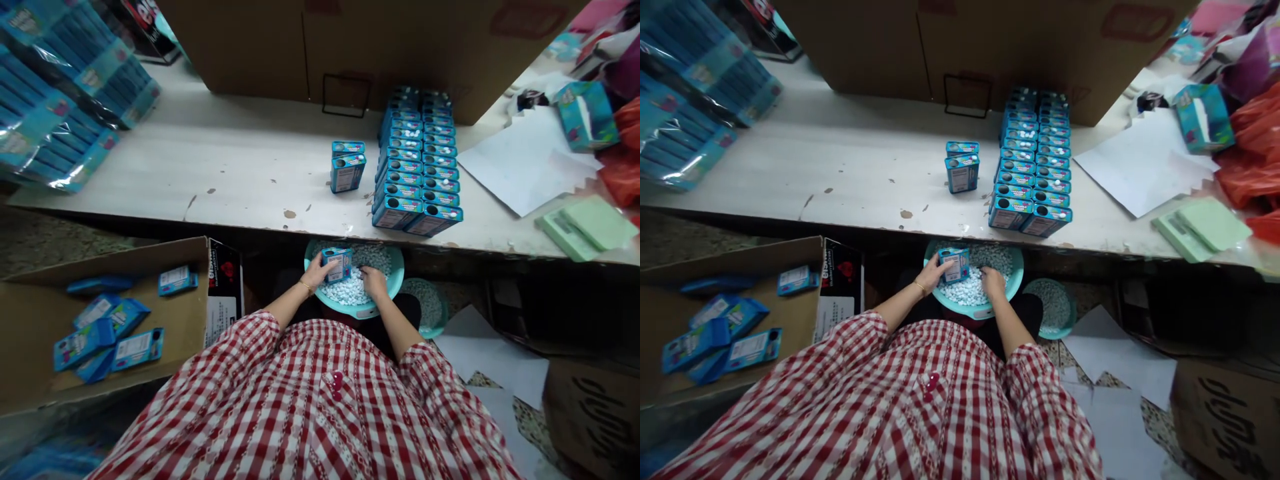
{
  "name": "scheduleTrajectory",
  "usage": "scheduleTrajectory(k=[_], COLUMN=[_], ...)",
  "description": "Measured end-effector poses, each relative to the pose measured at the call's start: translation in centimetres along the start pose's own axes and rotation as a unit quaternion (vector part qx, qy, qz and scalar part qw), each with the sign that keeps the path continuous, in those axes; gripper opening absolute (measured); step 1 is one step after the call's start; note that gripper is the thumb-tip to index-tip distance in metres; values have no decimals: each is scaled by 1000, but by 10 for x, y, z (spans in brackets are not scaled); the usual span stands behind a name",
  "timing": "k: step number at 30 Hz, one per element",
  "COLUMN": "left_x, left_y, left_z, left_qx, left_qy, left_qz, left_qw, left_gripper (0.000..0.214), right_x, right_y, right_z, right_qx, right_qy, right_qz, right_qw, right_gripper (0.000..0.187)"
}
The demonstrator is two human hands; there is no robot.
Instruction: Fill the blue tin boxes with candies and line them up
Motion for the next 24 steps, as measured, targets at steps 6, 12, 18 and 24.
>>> scheduleTrajectory(k=[6,12,18,24], left_x=[-32,-37,-16,-4], left_y=[21,24,12,8], left_z=[-34,-36,-26,-23], left_qx=[70,105,140,162], left_qy=[-79,-257,-320,-375], left_qz=[-5,-21,22,42], left_qw=[994,960,937,912], left_gripper=[42,45,41,42], right_x=[-18,-69,-122,-144], right_y=[5,32,60,81], right_z=[-31,-30,18,82], right_qx=[-29,-106,-91,-54], right_qy=[-102,-167,5,255], right_qz=[-20,-40,-17,15], right_qw=[994,979,996,965], right_gripper=[33,33,32,35])
Point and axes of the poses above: each hand's wrist, its own y-axis away from the middle knuckle, its own x-axis out of the palm, z = x × y, the point moved 1 cm from there along -y, towards the middle knuckle, and after that the axes turned 9 degrees about z, right-handed, at the moved point
